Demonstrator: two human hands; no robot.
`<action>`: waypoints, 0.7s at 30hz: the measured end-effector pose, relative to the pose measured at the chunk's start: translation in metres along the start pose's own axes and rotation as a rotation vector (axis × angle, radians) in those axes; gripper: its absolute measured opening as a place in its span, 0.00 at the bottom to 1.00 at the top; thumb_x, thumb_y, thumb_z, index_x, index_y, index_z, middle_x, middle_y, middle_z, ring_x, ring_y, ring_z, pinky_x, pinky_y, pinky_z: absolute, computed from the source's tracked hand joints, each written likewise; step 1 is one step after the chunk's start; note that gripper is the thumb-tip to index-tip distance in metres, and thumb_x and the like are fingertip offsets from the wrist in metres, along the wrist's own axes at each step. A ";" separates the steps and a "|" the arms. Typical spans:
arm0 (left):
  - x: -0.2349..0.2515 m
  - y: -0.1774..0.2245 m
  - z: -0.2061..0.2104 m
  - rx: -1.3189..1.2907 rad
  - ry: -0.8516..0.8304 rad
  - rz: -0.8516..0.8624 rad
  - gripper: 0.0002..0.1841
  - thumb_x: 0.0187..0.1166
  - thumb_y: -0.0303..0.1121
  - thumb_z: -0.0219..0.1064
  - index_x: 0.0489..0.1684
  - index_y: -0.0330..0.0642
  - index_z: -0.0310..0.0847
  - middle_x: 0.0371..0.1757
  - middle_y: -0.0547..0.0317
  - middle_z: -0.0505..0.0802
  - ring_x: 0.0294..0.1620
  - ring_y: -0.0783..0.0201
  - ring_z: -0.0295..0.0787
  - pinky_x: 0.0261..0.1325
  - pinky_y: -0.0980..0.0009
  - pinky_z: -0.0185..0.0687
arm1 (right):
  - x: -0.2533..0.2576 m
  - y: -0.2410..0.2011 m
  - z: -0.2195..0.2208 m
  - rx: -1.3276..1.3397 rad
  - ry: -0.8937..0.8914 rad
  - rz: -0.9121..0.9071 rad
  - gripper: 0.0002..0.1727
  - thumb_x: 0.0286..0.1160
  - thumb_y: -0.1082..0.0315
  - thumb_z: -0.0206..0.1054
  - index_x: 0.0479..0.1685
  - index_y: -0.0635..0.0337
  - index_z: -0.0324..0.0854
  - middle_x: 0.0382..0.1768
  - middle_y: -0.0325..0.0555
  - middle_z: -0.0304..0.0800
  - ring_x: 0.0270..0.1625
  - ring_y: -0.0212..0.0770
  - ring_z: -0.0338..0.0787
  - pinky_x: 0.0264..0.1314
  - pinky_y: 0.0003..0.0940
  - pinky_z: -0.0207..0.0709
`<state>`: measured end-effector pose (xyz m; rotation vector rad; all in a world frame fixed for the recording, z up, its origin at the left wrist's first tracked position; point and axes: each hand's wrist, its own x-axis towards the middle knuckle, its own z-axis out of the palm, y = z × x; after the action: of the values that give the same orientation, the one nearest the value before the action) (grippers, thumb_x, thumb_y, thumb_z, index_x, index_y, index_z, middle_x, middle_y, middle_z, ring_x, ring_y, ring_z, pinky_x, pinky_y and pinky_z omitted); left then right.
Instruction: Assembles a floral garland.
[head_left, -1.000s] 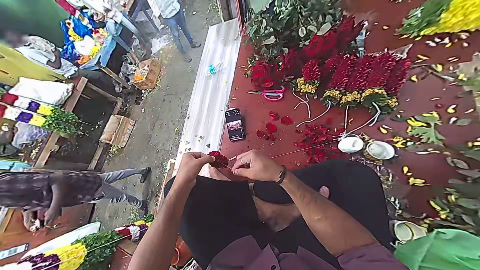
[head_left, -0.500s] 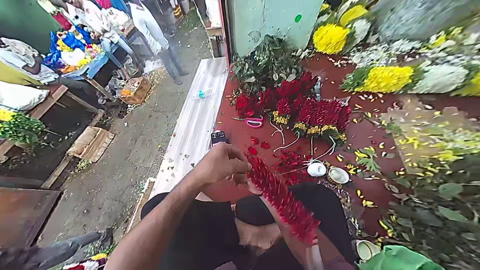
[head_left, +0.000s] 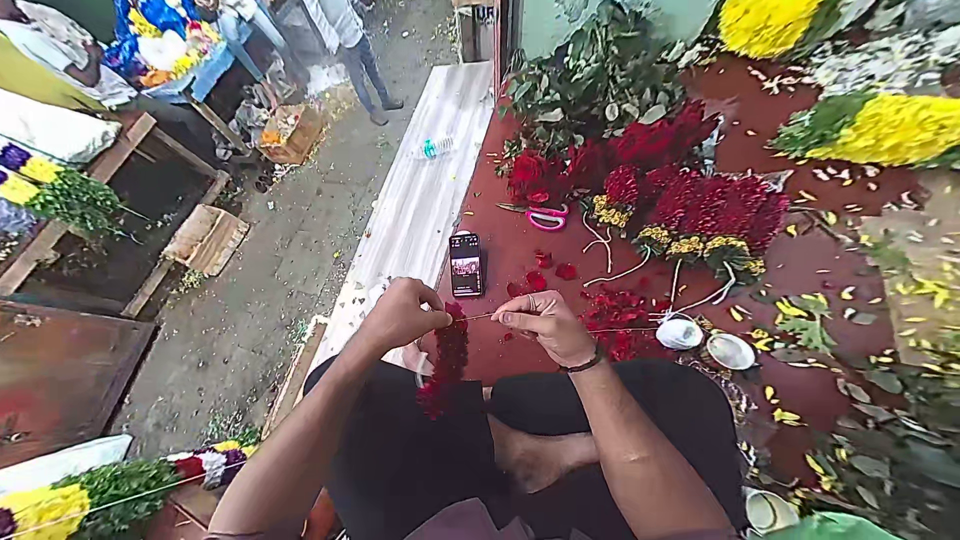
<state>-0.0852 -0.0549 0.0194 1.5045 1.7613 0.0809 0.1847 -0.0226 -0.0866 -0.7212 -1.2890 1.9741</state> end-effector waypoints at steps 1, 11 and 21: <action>-0.004 -0.002 0.002 -0.075 0.001 -0.045 0.09 0.65 0.46 0.81 0.27 0.53 0.95 0.33 0.64 0.92 0.36 0.64 0.89 0.41 0.52 0.86 | -0.002 -0.006 0.004 -0.075 -0.085 0.000 0.07 0.74 0.68 0.72 0.38 0.61 0.95 0.31 0.40 0.95 0.27 0.26 0.83 0.30 0.24 0.77; -0.013 -0.012 0.039 -0.241 0.164 0.011 0.07 0.67 0.44 0.82 0.30 0.54 0.97 0.33 0.66 0.90 0.39 0.68 0.86 0.43 0.58 0.83 | -0.008 -0.021 0.023 -0.224 0.040 -0.113 0.07 0.75 0.70 0.71 0.40 0.62 0.95 0.37 0.44 0.97 0.37 0.35 0.93 0.43 0.34 0.89; -0.026 -0.021 0.035 -0.265 -0.066 -0.053 0.10 0.61 0.46 0.83 0.25 0.52 0.94 0.33 0.67 0.92 0.39 0.68 0.88 0.44 0.59 0.84 | -0.013 -0.021 -0.014 -0.205 -0.303 0.081 0.06 0.73 0.71 0.73 0.39 0.62 0.95 0.34 0.39 0.97 0.36 0.26 0.91 0.45 0.25 0.86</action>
<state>-0.0818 -0.0979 -0.0015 1.2556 1.6639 0.2264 0.2082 -0.0188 -0.0714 -0.5923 -1.6849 2.0951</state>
